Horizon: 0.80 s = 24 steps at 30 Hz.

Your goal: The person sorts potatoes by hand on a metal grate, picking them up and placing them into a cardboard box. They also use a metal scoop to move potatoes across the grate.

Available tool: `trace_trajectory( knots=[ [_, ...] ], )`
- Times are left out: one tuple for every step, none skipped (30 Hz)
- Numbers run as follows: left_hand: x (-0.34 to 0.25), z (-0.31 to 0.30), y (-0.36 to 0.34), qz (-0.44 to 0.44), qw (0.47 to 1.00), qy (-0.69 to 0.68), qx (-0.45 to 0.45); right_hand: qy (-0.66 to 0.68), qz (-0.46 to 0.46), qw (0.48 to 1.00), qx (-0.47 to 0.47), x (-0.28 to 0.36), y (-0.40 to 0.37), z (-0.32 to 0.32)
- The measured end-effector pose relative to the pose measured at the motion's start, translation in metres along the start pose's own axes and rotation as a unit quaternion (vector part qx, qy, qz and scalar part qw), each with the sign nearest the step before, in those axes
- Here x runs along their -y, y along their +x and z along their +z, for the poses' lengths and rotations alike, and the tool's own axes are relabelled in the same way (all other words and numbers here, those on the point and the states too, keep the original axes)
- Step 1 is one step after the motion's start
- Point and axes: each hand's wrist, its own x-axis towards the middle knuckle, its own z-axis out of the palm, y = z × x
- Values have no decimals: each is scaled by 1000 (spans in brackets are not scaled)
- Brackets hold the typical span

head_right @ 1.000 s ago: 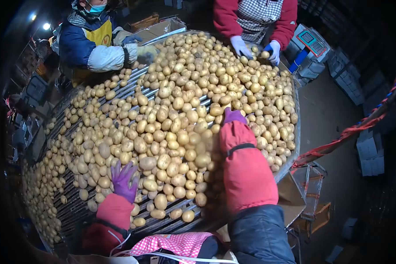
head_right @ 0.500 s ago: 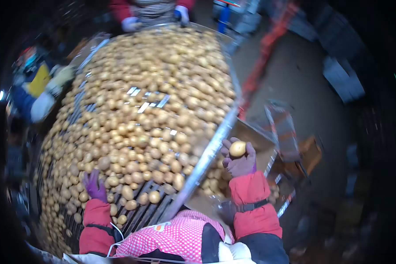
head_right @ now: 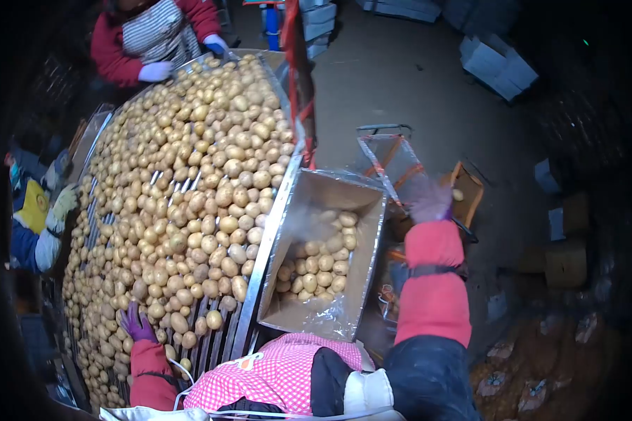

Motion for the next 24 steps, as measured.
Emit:
trace_trajectory(
  knots=[
    [9, 2, -6, 2, 1000, 3, -5, -98, 26, 994, 44, -38, -9, 49],
    [12, 6, 4, 41, 997, -36, -56, -184, 24, 983, -17, -87, -20, 102],
    [12, 13, -1, -30, 997, -62, -25, -293, 75, 953, 9, -121, -29, 138],
    [-5, -4, -2, -57, 998, -9, -5, -398, 128, 907, 49, -159, -34, 165],
    [-9, -11, -5, -34, 997, -67, -25, -495, 124, 847, 149, -195, -38, 180],
    [-18, -19, -4, -42, 998, -44, -27, -579, 103, 770, 247, -225, -41, 196],
    [-33, -36, -3, -27, 997, -47, -45, -642, -38, 684, 345, -257, -46, 221],
    [-33, -39, -3, -29, 996, -63, -49, -702, -216, 503, 455, -288, -32, 219],
    [-32, -39, -3, -27, 995, -81, -51, -730, -178, 434, 498, -307, -37, 244],
    [-31, -38, -2, -23, 993, -100, -53, -752, -141, 360, 534, -326, -45, 269],
    [-30, -38, -2, -27, 992, -111, -57, -748, -171, 315, 558, -347, -49, 275],
    [-30, -39, -2, -32, 992, -109, -56, -741, -202, 271, 580, -366, -53, 280],
    [-31, -41, -2, -37, 992, -107, -55, -753, -190, 234, 585, -382, -54, 291],
    [-33, -43, -2, -40, 992, -105, -53, -751, -172, 221, 598, -395, -46, 296],
    [-34, -43, -1, -47, 991, -111, -58, -750, -154, 208, 608, -407, -35, 298],
    [-36, -45, 0, -53, 991, -112, -55, -750, -138, 195, 617, -417, -25, 300],
    [-37, -49, 1, -56, 990, -115, -52, -737, -141, 185, 635, -420, -15, 301],
    [-38, -50, 2, -60, 990, -118, -48, -739, -168, 193, 624, -422, -6, 299],
    [-38, -51, 3, -60, 990, -116, -45, -739, -194, 201, 613, -425, 2, 294],
    [-38, -53, 5, -57, 990, -121, -48, -737, -220, 211, 603, -430, 13, 287],
    [-39, -56, 6, -54, 989, -125, -48, -775, -192, 118, 590, -442, 41, 282],
    [-40, -59, 7, -49, 989, -128, -47, -764, -234, 150, 582, -446, 58, 284],
    [-39, -60, 8, -53, 989, -128, -43, -791, -201, 124, 564, -448, 70, 297],
    [-39, -60, 9, -57, 989, -129, -40, -817, -193, 118, 530, -458, 92, 300]
  ],
)
